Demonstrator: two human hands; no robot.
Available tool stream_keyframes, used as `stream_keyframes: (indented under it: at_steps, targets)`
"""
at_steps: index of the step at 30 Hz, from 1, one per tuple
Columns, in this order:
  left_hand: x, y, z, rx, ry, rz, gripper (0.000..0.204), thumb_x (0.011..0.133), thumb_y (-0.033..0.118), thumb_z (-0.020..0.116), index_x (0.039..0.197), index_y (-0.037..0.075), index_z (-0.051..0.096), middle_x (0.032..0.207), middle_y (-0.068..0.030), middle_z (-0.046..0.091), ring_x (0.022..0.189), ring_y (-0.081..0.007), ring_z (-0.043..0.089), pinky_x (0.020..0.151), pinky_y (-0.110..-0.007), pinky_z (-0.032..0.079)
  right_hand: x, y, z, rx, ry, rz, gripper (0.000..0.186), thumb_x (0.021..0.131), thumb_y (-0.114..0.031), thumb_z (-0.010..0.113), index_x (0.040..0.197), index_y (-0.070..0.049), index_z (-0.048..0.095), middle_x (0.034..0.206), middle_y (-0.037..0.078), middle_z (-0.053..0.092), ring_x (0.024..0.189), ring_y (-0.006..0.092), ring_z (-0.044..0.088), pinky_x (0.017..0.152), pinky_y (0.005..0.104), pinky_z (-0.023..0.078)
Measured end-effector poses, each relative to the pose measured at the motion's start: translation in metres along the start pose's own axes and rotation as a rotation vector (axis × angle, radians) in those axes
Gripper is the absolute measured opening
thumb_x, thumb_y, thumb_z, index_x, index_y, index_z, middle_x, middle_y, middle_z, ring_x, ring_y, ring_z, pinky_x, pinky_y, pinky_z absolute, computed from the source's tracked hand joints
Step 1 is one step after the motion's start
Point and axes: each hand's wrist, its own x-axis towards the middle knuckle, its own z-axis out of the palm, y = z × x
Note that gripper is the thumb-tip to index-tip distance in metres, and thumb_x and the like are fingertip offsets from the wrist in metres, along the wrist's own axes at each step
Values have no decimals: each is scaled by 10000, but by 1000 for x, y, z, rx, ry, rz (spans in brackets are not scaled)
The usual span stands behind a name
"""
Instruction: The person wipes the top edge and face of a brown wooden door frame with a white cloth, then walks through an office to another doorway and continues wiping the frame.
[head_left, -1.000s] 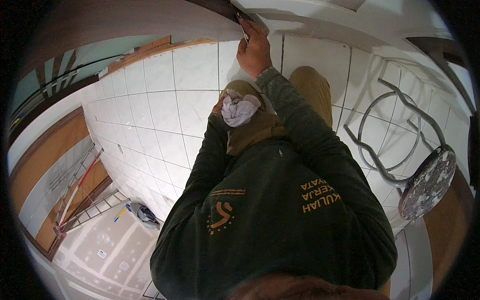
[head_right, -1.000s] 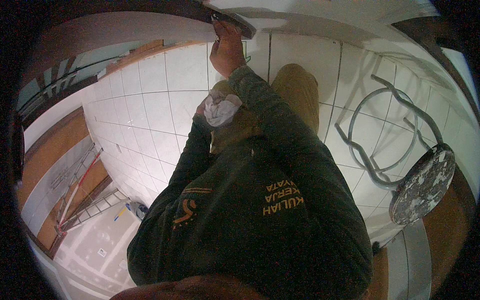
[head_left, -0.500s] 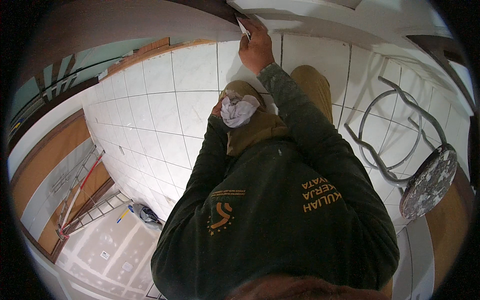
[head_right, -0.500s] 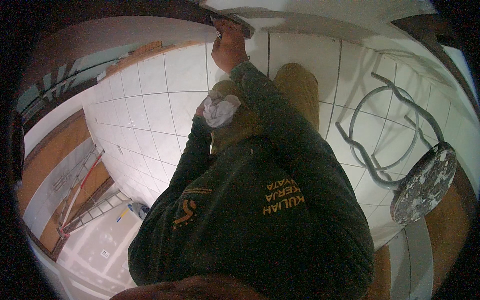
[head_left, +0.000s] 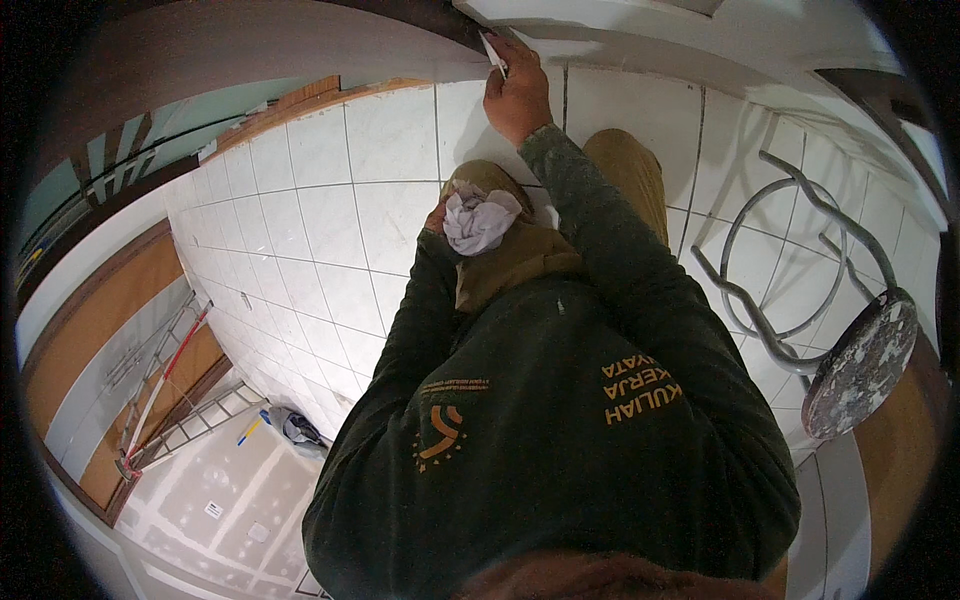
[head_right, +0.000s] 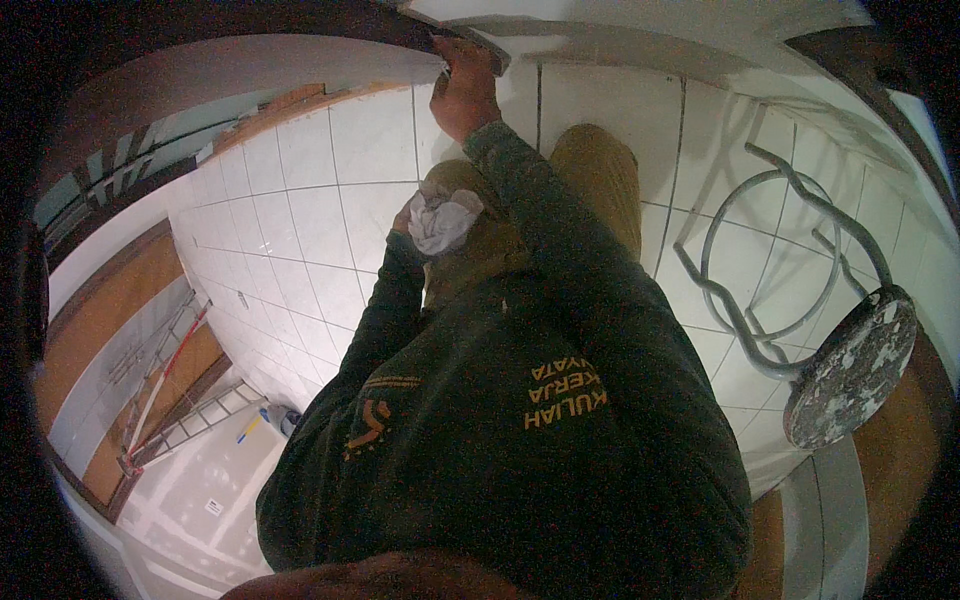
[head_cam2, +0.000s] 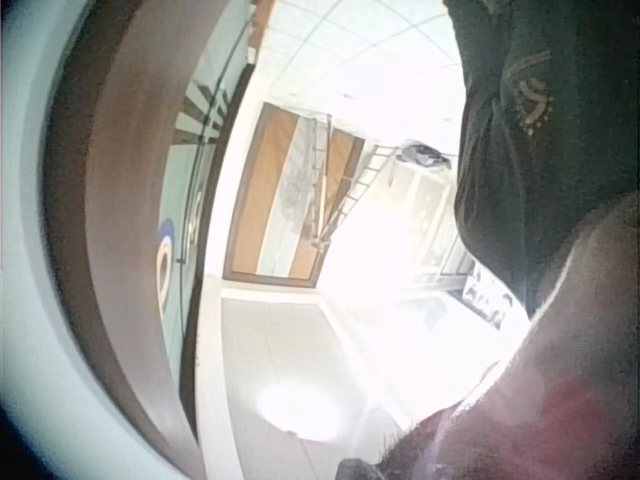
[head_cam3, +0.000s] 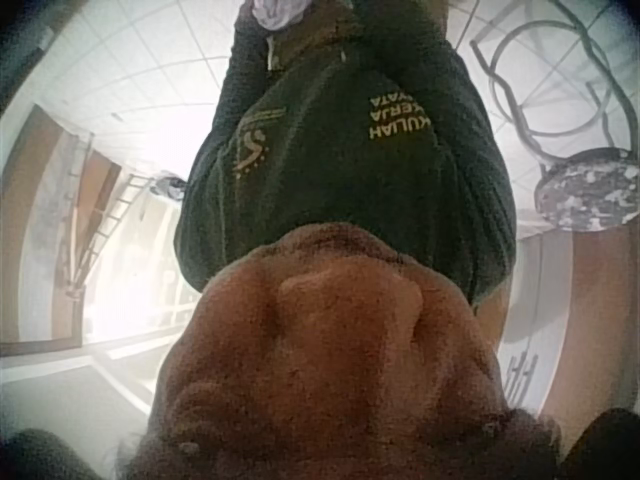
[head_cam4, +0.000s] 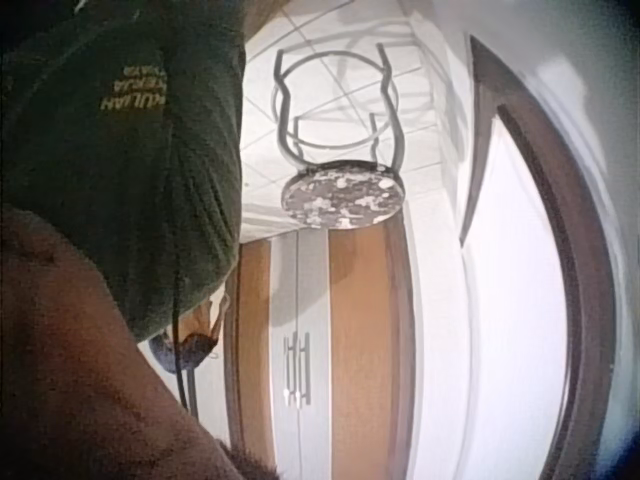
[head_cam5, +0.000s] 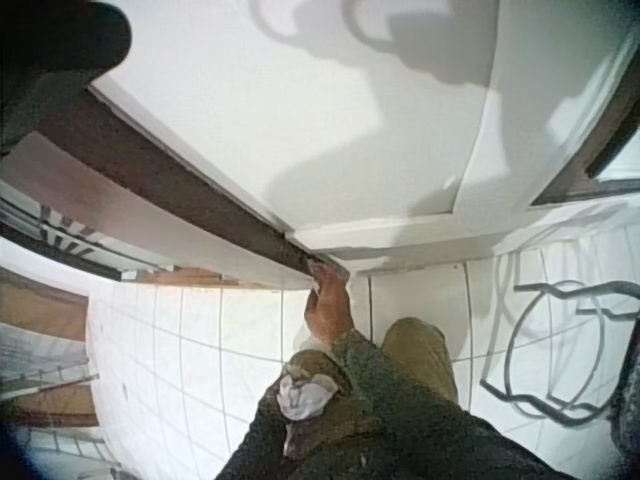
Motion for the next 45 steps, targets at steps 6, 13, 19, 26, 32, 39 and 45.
stream_keyframes:
  at_steps: [6, 13, 19, 26, 32, 39, 45]
  targets:
    - [-9, 1, -18, -82, -11, -5, 455, 869, 227, 505, 1274, 44, 409, 1229, -190, 481, 1111, -359, 486, 949, -497, 414, -2, -21, 4, 41, 17, -31, 454, 754, 16, 502, 1201, -64, 507, 1138, 188, 524, 1027, 360, 498, 881, 408, 427]
    - [-12, -7, 4, 1, -36, 54, 417, 910, 280, 424, 1223, 4, 434, 1171, -172, 506, 1046, -312, 515, 891, -446, 445, -7, -18, 6, 20, 49, -59, 464, 750, 24, 510, 1203, -73, 503, 1139, 180, 518, 1034, 357, 498, 870, 405, 435]
    - [-9, -10, 11, -151, -172, -42, 452, 875, 275, 491, 1250, 29, 435, 1212, -188, 496, 1123, -349, 481, 956, -497, 404, -8, -4, 5, -7, 9, -16, 455, 754, 28, 509, 1196, -78, 507, 1154, 171, 508, 1033, 350, 502, 873, 413, 431]
    - [-19, -11, 19, 659, -57, 292, 385, 917, 198, 420, 1248, 4, 408, 1182, -160, 505, 1064, -292, 512, 916, -429, 436, 1, -14, 4, -5, 35, -88, 463, 747, 35, 501, 1202, -48, 497, 1155, 184, 498, 1048, 367, 482, 889, 419, 414]
    - [-18, -5, 30, 202, -198, 111, 385, 921, 145, 401, 1272, -9, 367, 1190, -138, 490, 1061, -208, 507, 906, -316, 438, -1, -3, 7, -34, 10, -51, 450, 742, 34, 503, 1187, -35, 501, 1146, 191, 501, 1050, 359, 479, 891, 413, 413]
    - [-15, -11, 21, 289, 20, 164, 476, 899, 320, 430, 1266, 18, 408, 1261, -201, 456, 1158, -356, 446, 984, -488, 370, -40, 44, -7, 73, 17, 321, 356, 774, -25, 506, 1129, 0, 517, 1049, 206, 561, 958, 370, 547, 848, 431, 439]
    - [-25, 4, -28, -132, -141, 28, 433, 914, 285, 382, 1236, -1, 429, 1190, -176, 510, 1083, -293, 509, 921, -432, 440, -80, 60, -24, -10, -400, 734, 406, 757, -137, 566, 1131, 11, 512, 1000, 235, 579, 936, 369, 564, 849, 443, 441]
